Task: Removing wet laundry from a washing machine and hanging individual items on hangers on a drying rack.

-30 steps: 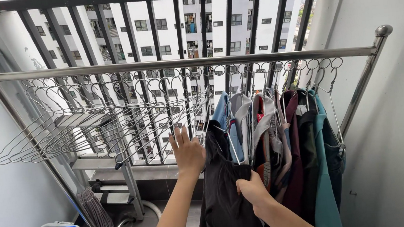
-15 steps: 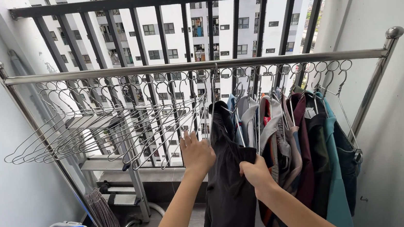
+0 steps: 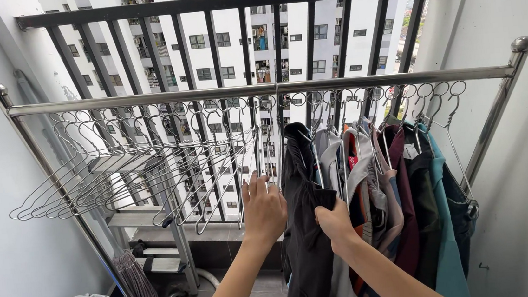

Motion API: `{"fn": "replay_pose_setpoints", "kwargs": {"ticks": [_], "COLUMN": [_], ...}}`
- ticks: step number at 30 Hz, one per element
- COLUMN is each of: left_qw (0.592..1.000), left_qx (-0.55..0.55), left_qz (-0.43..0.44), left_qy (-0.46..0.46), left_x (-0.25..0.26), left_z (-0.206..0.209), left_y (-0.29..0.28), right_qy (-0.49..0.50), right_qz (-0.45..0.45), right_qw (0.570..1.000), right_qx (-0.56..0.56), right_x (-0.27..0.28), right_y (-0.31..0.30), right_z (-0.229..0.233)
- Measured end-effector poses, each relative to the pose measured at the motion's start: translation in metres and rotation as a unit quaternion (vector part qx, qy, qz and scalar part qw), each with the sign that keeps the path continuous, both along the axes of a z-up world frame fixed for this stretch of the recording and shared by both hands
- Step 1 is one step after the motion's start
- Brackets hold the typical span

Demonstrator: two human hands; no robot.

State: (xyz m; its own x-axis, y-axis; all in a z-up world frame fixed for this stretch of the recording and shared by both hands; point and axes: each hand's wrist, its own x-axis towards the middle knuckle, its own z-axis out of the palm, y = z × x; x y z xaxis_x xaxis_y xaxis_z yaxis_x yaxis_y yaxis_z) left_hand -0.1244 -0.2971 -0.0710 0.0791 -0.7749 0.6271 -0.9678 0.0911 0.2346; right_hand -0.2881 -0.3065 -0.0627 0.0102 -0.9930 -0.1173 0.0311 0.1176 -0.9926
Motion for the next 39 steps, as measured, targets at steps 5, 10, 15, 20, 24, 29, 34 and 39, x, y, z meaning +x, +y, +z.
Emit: {"fn": "replay_pose_setpoints", "kwargs": {"ticks": [5, 10, 15, 20, 24, 29, 34, 39], "left_qw": [1.000, 0.999, 0.998, 0.997, 0.998, 0.998, 0.999, 0.998], "left_qx": [0.016, 0.016, -0.039, -0.047, -0.044, -0.039, -0.038, -0.054], "left_qz": [0.002, 0.004, 0.019, 0.026, 0.025, 0.022, 0.023, 0.019], "left_qy": [-0.024, -0.029, -0.054, -0.054, -0.046, -0.031, -0.013, 0.006], "left_x": [-0.003, -0.005, -0.002, -0.001, -0.004, -0.003, -0.001, -0.010], "left_z": [-0.007, -0.014, -0.022, -0.023, -0.020, -0.027, -0.040, -0.045], "left_y": [0.009, 0.000, -0.016, -0.036, -0.036, -0.033, -0.030, -0.016], "right_qy": [0.022, 0.029, 0.076, 0.074, 0.084, 0.083, 0.089, 0.090], "right_qz": [0.005, 0.007, 0.024, 0.038, 0.059, 0.064, 0.092, 0.085], "right_qw": [1.000, 0.999, 0.994, 0.994, 0.993, 0.993, 0.990, 0.983], "right_qx": [-0.019, -0.039, -0.072, -0.069, -0.059, -0.051, -0.055, -0.135], "right_x": [0.006, 0.009, 0.015, 0.016, 0.015, 0.017, 0.015, 0.017], "right_y": [-0.010, -0.006, -0.023, -0.072, -0.102, -0.105, -0.083, 0.003], "right_z": [-0.006, 0.014, 0.017, -0.019, -0.041, -0.053, -0.036, 0.022]}}
